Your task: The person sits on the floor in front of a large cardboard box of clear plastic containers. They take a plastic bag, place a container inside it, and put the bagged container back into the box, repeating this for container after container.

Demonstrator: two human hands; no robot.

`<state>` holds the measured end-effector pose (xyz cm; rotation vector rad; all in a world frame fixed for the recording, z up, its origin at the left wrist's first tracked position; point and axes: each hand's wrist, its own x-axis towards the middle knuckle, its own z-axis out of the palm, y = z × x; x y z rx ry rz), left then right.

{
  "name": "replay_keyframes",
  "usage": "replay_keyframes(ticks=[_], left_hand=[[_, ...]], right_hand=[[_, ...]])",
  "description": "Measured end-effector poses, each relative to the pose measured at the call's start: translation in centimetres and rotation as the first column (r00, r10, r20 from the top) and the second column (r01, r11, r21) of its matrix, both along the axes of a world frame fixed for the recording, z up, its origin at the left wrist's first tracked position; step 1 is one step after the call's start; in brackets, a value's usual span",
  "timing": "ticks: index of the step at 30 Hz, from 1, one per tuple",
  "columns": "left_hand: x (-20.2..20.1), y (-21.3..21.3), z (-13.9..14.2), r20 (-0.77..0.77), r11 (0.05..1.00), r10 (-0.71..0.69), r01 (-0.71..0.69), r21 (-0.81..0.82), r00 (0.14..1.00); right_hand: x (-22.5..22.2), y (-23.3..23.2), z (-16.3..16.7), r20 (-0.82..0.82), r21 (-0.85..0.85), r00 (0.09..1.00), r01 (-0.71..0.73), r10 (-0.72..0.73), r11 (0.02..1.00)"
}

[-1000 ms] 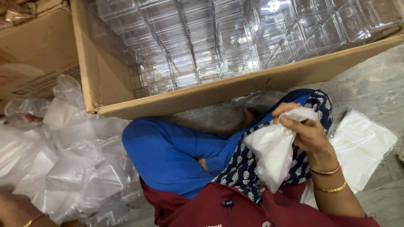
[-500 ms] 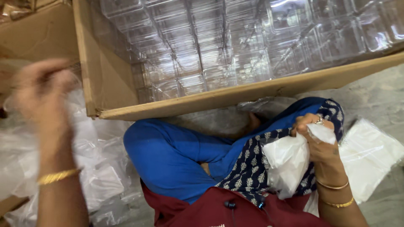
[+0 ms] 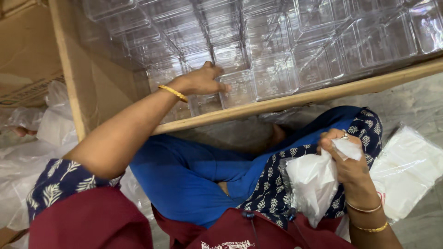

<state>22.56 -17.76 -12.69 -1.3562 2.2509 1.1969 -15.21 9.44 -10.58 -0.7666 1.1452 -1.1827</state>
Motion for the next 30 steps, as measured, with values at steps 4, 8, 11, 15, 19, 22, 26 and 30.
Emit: replay_keyframes(ticks=[4, 8, 11, 15, 19, 22, 26, 30], left_hand=[[-1.0, 0.7, -0.7, -0.147, 0.992, 0.111, -0.101, 0.071, 0.983], [-0.8, 1.0, 0.4, -0.272, 0.903, 0.406, -0.339, 0.262, 0.872], [0.1, 0.0, 3.2, -0.278, 0.835, 0.549, -0.504, 0.221, 0.788], [0.1, -2.5, 7.3, -0.511, 0.705, 0.701, -0.588, 0.396, 0.497], [-4.2, -4.9, 6.7, -0.593, 0.7, 0.699, -0.552, 0.453, 0.4], [-8.0, -6.3, 4.4, -0.628, 0.674, 0.682, -0.655, 0.341, 0.375], [-9.5, -4.6, 6.2, -0.617, 0.618, 0.62, -0.786, 0.004, 0.484], [-9.3, 4.2, 13.9, -0.805, 0.685, 0.066, -0.613, -0.393, 0.59]], right_hand=[[0.5, 0.0, 0.3, -0.149, -0.031, 0.988, -0.039, 0.034, 0.999], [1.1, 0.2, 1.2, -0.129, 0.015, 0.991, -0.035, 0.036, 0.999], [1.2, 0.5, 2.6, -0.167, -0.059, 0.985, -0.057, 0.047, 0.997], [1.1, 0.3, 5.4, -0.049, -0.114, 0.994, -0.101, 0.096, 0.988], [1.1, 0.4, 7.9, -0.091, -0.119, 0.974, -0.22, 0.21, 0.968], [2.0, 0.4, 8.3, -0.223, -0.217, 0.968, -0.162, 0.112, 0.963], [3.0, -0.5, 9.0, -0.436, -0.508, 0.872, -0.034, -0.223, 0.861], [4.3, -2.2, 11.6, -0.264, -0.615, 0.916, 0.081, -0.302, 0.785]])
